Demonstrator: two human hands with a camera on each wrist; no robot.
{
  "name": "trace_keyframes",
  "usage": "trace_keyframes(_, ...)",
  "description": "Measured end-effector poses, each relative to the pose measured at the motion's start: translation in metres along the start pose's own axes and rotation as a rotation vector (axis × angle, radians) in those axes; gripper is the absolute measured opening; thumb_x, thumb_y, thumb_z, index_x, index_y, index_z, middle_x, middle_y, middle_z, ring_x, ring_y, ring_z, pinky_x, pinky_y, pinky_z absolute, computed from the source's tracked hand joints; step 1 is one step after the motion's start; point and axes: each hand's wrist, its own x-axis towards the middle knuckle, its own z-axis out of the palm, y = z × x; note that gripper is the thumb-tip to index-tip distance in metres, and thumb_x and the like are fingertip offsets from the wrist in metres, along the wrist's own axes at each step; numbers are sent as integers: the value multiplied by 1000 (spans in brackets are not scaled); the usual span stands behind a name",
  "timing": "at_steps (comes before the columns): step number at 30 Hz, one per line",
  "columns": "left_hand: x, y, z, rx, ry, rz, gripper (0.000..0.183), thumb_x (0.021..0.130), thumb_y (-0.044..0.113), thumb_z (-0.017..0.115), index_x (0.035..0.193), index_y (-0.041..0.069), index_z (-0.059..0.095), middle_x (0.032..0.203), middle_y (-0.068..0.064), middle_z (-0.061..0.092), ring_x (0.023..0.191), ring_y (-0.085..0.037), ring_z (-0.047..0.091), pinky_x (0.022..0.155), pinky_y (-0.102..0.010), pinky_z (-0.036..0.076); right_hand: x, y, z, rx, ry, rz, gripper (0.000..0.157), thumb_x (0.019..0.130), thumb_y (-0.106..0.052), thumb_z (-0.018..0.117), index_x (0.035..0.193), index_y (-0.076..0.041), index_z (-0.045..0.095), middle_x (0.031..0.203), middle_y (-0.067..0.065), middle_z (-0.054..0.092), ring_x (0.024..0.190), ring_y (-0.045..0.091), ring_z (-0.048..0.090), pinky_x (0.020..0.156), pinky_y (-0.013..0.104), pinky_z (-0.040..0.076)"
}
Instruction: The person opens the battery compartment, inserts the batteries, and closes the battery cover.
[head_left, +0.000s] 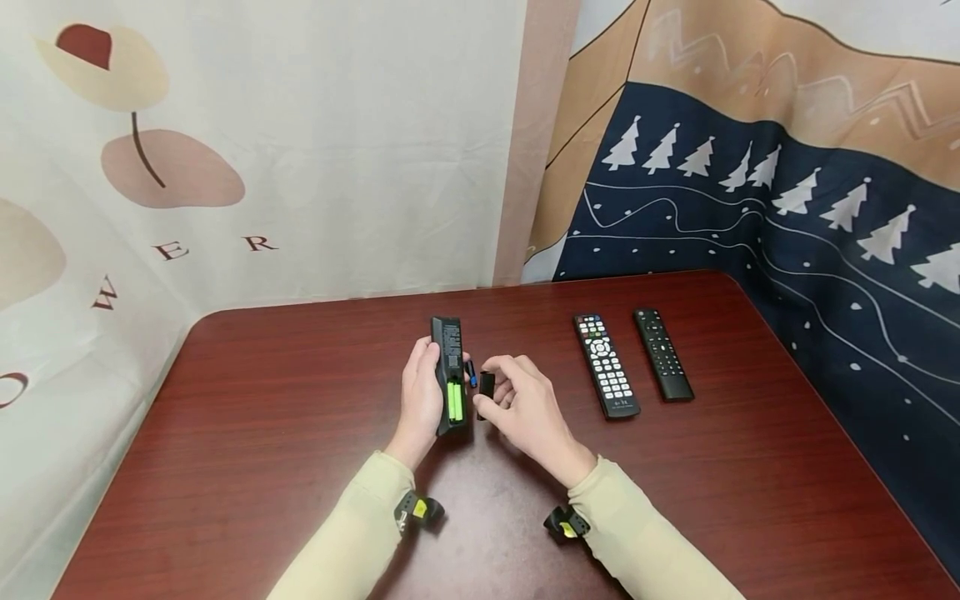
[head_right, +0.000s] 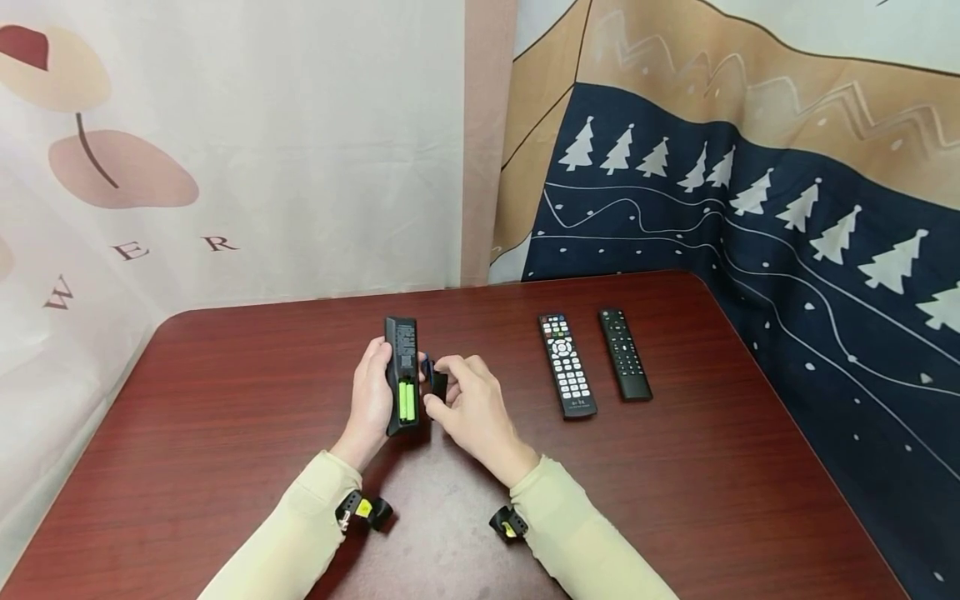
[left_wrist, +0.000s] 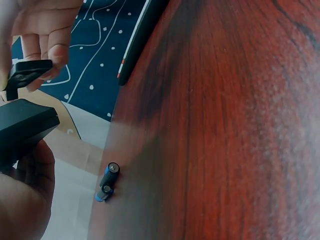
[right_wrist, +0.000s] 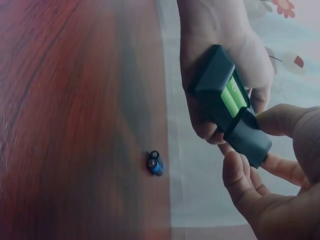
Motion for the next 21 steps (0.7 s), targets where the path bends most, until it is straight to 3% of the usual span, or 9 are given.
trace_keyframes(15,-1,-3,1,36,15,14,37,112,26,31,130,4,53,111,-28,65,77,-20,64,70,-28,56,-2,-5,11,32,18,-12,33,81,-6,79,111,-4,68,92,10,59,71,12,61,66,22,53)
trace_keyframes(21,-1,-5,1,60,15,25,37,112,27,31,130,4,54,114,-30,65,85,-18,65,74,-27,56,-1,-7,14,25,18,-27,34,81,-5,80,112,-3,67,94,10,60,72,14,62,67,24,55)
